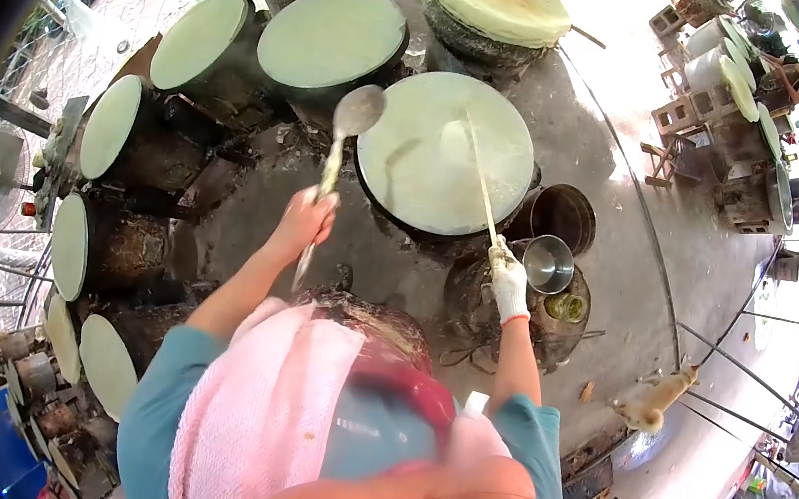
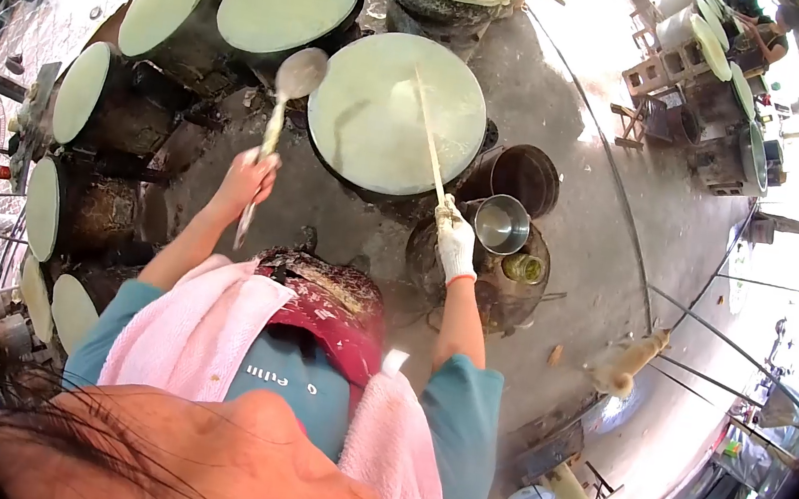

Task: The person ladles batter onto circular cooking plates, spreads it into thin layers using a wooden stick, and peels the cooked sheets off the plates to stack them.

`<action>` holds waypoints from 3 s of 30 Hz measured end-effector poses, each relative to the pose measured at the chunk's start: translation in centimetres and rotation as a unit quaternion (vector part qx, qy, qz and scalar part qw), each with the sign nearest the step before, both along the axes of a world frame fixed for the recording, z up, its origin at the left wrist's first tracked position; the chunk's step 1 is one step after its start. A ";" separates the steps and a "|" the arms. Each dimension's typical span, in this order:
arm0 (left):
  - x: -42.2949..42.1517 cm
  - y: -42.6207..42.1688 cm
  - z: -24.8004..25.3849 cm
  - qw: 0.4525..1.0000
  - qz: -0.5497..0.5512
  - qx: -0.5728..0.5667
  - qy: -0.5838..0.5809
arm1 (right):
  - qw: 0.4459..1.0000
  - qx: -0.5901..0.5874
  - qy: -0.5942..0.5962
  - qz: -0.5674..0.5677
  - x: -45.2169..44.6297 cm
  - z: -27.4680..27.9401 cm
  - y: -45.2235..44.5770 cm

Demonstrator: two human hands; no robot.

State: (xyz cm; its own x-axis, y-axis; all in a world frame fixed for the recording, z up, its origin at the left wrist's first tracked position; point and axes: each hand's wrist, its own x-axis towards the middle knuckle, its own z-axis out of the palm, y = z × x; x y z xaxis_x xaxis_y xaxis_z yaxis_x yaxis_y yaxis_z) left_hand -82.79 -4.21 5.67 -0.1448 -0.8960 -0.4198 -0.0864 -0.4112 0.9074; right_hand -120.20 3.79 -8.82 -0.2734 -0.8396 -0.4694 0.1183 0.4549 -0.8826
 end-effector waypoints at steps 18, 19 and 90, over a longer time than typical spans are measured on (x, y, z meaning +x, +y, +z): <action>-9.2 -6.9 -7.2 0.898 0.090 0.341 0.262 | 0.977 0.121 -0.132 -0.112 18.4 5.8 4.0; -9.1 -7.1 -7.3 0.889 0.107 0.343 0.284 | 0.976 -0.013 -0.117 -0.183 17.7 1.6 3.6; 14.4 60.9 0.8 0.187 0.564 -0.474 0.649 | 0.404 0.111 0.057 0.906 47.2 12.1 17.5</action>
